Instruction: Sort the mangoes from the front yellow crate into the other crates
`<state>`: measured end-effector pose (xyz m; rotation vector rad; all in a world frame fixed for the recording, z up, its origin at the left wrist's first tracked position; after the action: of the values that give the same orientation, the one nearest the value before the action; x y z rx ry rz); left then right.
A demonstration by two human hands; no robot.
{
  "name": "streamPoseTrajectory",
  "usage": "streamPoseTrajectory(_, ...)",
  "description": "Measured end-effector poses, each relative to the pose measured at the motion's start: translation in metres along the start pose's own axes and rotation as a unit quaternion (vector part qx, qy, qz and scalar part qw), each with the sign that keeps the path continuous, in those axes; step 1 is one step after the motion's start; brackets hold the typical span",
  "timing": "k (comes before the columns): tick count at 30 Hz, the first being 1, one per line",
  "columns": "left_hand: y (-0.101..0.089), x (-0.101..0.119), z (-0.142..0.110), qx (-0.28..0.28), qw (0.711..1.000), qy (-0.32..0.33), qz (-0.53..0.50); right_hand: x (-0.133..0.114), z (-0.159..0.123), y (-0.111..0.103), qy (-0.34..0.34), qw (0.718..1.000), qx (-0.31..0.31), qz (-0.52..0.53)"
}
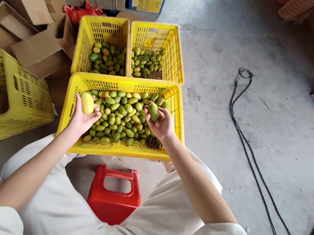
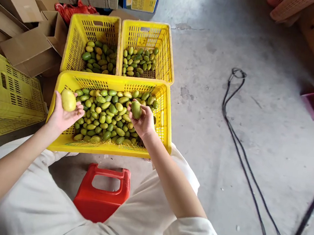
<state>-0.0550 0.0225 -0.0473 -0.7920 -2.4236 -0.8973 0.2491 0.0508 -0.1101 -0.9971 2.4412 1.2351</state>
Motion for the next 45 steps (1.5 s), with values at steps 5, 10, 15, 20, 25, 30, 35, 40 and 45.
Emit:
streamPoseTrajectory(5, 0.005, -0.001, -0.006, -0.011, 1.0, -0.028, 0.003, -0.008, 0.0, 0.0, 0.009, 1.0, -0.019, -0.009)
streamPoseTrajectory(10, -0.001, -0.007, -0.002, -0.012, 0.999, -0.037, 0.016, -0.011, -0.001, 0.004, -0.032, 0.999, 0.002, -0.028)
streamPoseTrajectory(15, -0.007, -0.011, 0.009, -0.014, 0.998, -0.001, 0.058, -0.011, -0.006, 0.013, -0.064, 0.998, 0.001, -0.009)
streamPoseTrajectory(20, -0.01, -0.006, 0.014, -0.017, 0.999, 0.04, 0.026, -0.013, -0.014, 0.021, -0.061, 0.997, -0.039, -0.035)
streamPoseTrajectory(25, -0.001, -0.002, 0.006, -0.029, 0.999, 0.002, 0.017, -0.006, -0.018, 0.02, 0.022, 0.999, -0.036, -0.007)
streamPoseTrajectory(30, 0.002, -0.006, 0.001, -0.021, 0.999, -0.046, 0.014, -0.005, -0.015, 0.014, 0.047, 0.998, -0.018, -0.042)
streamPoseTrajectory(35, 0.0, -0.012, 0.0, -0.013, 0.996, -0.077, 0.045, 0.0, -0.015, 0.012, 0.052, 0.993, -0.02, -0.108)
streamPoseTrajectory(40, -0.002, -0.01, 0.007, -0.03, 0.997, -0.048, 0.058, 0.002, -0.014, 0.012, 0.025, 0.991, -0.028, -0.127)
streamPoseTrajectory(45, -0.002, -0.002, 0.01, -0.067, 0.994, 0.01, 0.081, 0.001, -0.011, 0.007, 0.046, 0.994, -0.015, -0.101)
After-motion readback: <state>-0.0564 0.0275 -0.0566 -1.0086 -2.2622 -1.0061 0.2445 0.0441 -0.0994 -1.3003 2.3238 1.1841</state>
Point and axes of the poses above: each hand's wrist, its own z-axis towards the middle knuckle, its own y-axis out of the palm, x = y × z, the point moved 6 cm from there along z, towards the middle knuckle
